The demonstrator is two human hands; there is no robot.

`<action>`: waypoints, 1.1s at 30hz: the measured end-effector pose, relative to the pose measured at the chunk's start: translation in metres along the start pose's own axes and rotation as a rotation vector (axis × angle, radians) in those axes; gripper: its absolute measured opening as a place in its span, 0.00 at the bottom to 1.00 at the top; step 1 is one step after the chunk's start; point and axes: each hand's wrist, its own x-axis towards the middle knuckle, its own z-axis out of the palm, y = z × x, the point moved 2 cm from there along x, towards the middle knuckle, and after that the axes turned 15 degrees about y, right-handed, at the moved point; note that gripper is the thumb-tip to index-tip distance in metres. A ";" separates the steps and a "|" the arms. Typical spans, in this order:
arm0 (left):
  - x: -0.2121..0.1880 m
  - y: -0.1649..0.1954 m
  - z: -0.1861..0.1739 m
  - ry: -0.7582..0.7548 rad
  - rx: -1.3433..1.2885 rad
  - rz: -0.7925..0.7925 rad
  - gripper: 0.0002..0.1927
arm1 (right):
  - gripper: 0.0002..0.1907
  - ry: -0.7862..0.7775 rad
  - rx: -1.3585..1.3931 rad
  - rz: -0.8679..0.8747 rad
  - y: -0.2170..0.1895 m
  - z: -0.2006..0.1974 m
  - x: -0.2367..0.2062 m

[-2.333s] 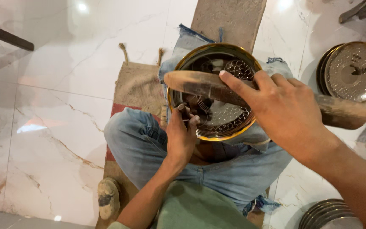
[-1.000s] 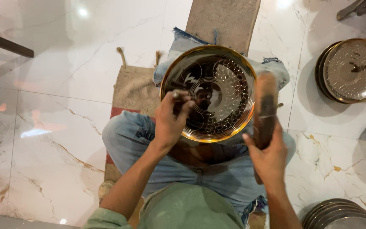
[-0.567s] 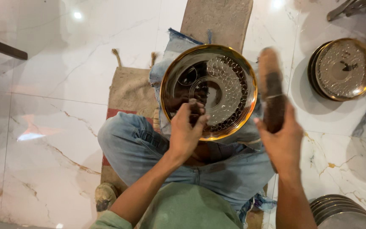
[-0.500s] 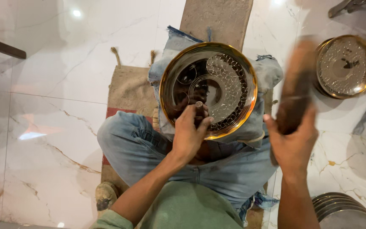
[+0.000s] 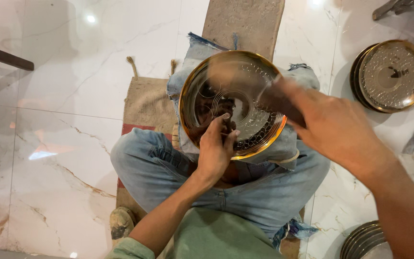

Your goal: The person sits cross-legged on the floor with a decorative metal plate resting on their lap and repeatedly strikes it with a hammer, holding a small punch against the plate surface with the other hand to emboss an ornamental pattern. Stacks of similar finished plates lie on the floor nearby.

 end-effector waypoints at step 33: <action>0.061 0.021 0.046 -1.527 -0.045 0.617 0.18 | 0.33 0.501 0.157 1.100 -0.080 0.176 -0.271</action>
